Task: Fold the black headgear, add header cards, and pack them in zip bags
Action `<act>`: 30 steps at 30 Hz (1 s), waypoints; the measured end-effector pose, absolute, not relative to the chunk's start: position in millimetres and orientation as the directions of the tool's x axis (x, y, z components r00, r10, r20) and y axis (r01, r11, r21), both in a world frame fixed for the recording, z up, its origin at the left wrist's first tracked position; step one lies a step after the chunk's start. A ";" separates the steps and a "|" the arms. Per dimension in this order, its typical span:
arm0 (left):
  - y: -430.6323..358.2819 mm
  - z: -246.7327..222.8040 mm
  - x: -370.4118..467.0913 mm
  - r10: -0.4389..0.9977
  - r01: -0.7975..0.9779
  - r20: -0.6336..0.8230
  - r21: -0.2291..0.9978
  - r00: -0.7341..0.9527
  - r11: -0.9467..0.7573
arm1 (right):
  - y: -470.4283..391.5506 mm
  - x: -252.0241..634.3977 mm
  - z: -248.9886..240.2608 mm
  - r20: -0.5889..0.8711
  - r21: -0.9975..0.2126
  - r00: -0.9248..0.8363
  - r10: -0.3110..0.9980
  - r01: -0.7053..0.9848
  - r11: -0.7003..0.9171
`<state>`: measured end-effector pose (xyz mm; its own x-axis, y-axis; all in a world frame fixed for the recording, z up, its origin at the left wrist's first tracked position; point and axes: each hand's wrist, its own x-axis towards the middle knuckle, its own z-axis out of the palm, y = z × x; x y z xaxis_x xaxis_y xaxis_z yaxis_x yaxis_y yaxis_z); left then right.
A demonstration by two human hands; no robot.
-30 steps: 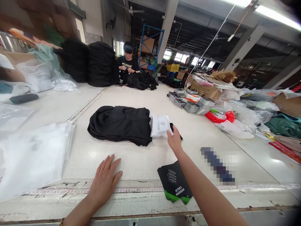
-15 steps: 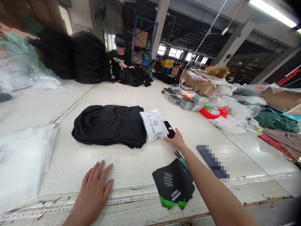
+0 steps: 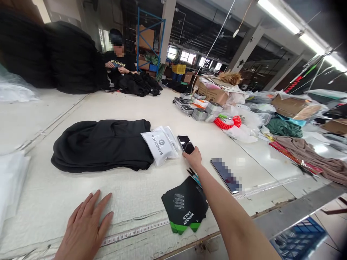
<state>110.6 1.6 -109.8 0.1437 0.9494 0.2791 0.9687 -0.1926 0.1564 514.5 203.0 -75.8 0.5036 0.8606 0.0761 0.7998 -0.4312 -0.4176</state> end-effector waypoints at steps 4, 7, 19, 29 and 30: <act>1.0 -109.8 111.5 0.943 0.970 0.297 0.144 0.149 -0.198 | 192.5 528.9 -75.3 0.068 -0.427 0.526 0.848 0.783 -0.452; 1.2 -110.7 111.8 0.937 0.969 0.316 0.142 0.149 -0.202 | 187.2 535.1 -75.1 0.066 -0.423 0.542 0.838 0.776 -0.468; 2.3 -105.5 114.8 0.923 0.969 0.348 0.120 0.162 -0.215 | 183.4 527.2 -63.9 0.090 -0.359 0.486 0.869 0.830 -0.427; -6.3 -93.7 124.0 0.950 0.964 0.292 0.201 0.111 -0.174 | 86.0 402.9 -49.0 0.365 -0.432 -0.350 0.863 0.757 0.490; -4.2 -92.7 122.4 0.950 0.957 0.292 0.227 0.110 -0.180 | 86.0 388.4 -49.6 0.379 -0.443 -0.381 0.843 0.726 0.527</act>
